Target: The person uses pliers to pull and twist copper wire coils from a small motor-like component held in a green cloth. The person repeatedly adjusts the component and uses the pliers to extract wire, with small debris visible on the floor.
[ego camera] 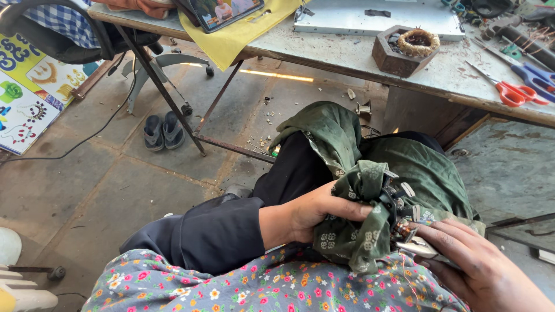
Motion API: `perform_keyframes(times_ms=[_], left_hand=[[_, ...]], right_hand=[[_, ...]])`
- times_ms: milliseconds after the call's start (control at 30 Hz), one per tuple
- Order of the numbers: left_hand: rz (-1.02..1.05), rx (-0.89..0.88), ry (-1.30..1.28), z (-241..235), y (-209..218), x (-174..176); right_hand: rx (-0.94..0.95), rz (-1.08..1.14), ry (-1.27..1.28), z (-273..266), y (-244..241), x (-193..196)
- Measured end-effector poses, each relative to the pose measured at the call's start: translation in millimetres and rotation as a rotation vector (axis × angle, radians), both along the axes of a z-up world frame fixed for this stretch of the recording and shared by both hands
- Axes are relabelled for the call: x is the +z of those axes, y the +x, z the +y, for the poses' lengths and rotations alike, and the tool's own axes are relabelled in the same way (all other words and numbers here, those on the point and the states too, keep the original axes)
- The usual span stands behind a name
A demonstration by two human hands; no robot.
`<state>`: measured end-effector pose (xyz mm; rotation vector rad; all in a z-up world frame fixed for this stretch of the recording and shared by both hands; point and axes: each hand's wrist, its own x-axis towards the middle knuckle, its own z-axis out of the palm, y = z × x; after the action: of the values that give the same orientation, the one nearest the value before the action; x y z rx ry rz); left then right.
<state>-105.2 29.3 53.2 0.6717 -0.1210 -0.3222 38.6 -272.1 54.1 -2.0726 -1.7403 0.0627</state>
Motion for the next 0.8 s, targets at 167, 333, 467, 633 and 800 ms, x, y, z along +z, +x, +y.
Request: perform_keyframes(times_ms=[167, 333, 467, 633, 800], left_hand=[[0.186, -0.037, -0.132, -6, -2, -2], [0.310, -0.070, -0.177, -7, -3, 4], [0.326, -0.057, -0.168, -4, -3, 11], [0.248, 0.058, -0.020, -3, -2, 15], [0.182, 0.130, 0.053, -3, -1, 11]], right_hand=[[0.168, 0.369, -0.061, -4, -3, 17], [-0.078, 0.435, -0.248, -1, -14, 28], [0.056, 0.493, -0.100, 7, -18, 35], [-0.170, 0.430, -0.235, 6, -28, 39], [-0.159, 0.365, -0.177, 2, -29, 38]])
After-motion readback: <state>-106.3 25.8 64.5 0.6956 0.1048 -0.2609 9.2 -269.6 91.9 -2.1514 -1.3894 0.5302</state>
